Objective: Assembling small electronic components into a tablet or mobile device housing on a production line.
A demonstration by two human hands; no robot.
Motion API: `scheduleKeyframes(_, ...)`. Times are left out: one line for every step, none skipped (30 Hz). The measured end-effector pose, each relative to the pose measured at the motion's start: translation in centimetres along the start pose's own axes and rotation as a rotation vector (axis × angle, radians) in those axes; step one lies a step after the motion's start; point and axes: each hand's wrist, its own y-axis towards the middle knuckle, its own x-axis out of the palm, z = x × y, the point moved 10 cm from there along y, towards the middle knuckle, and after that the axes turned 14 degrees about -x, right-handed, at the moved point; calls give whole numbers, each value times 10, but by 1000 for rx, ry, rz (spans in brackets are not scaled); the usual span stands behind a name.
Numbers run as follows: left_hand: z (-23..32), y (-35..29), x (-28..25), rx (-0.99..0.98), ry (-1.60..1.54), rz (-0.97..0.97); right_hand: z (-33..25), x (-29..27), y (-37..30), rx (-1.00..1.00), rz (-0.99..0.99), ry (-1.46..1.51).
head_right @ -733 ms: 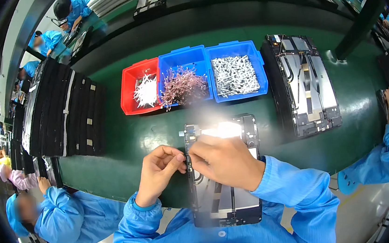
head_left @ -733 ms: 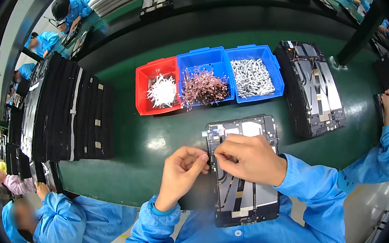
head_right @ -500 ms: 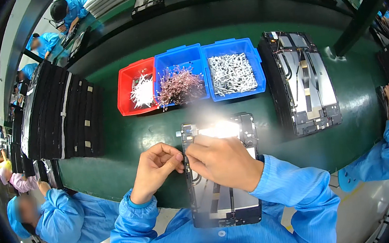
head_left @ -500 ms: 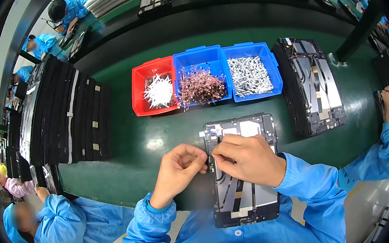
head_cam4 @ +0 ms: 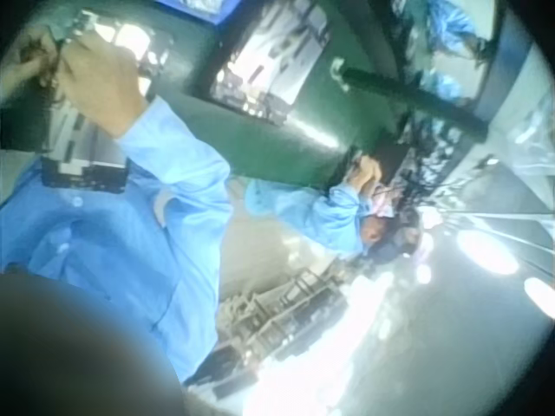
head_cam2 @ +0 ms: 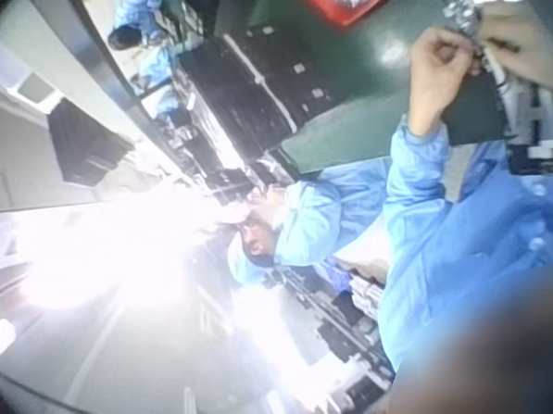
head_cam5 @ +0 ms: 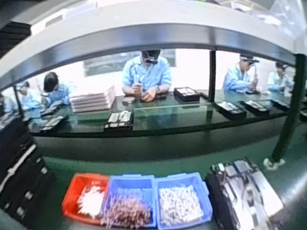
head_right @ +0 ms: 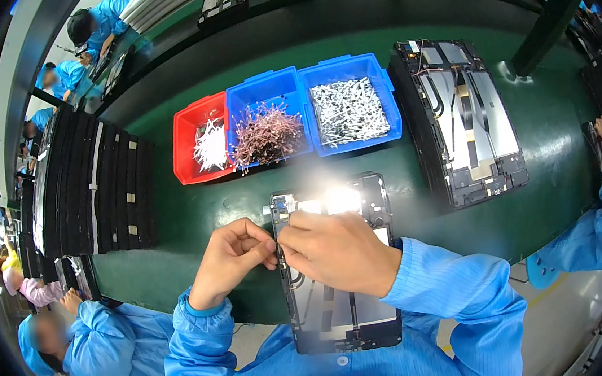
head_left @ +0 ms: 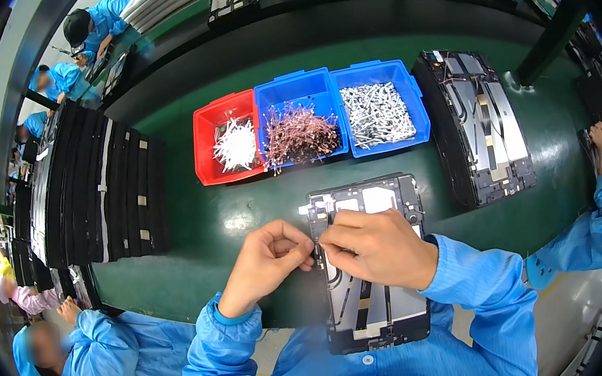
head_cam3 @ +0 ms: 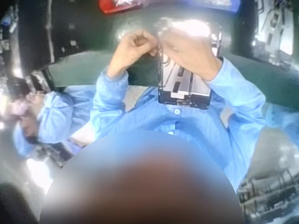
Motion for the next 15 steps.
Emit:
scheduleKeyframes(-1,1,0,-8,-9,-2,0,0,0,0,-6,-2)
scheduleKeyframes(-1,1,0,-15,-17,-3,0,0,0,-1,-11,-4)
scheduleKeyframes(-2,2,0,-16,-15,-3,0,0,0,0,-9,-3)
scheduleKeyframes(-2,2,0,-7,-25,-1,0,0,0,-3,-10,1)
scheduleKeyframes(-2,2,0,2,-35,-1,0,0,0,-4,-11,3)
scheduleKeyframes(-2,3,1,2,-33,-3,0,0,0,-2,-10,1)
scheduleKeyframes(-2,4,1,5,-36,1,0,-1,0,-2,-18,-6)
scheduleKeyframes(-2,4,0,8,-39,7,-1,0,1,-5,-25,-12)
scheduleKeyframes(-1,4,1,10,-38,8,-1,0,1,-7,-25,-12)
scheduleKeyframes(1,4,2,11,-32,11,0,-1,0,-3,-10,5)
scheduleKeyframes(2,4,2,13,-27,17,1,-1,0,-2,4,25)
scheduleKeyframes(1,3,2,16,-28,22,0,-1,0,-8,3,26)
scheduleKeyframes(1,4,3,24,-34,21,1,-3,0,0,17,33)
scheduleKeyframes(1,4,3,33,-38,17,0,-5,-1,10,31,38)
scheduleKeyframes(0,4,3,39,-38,18,-3,-6,-2,6,31,35)
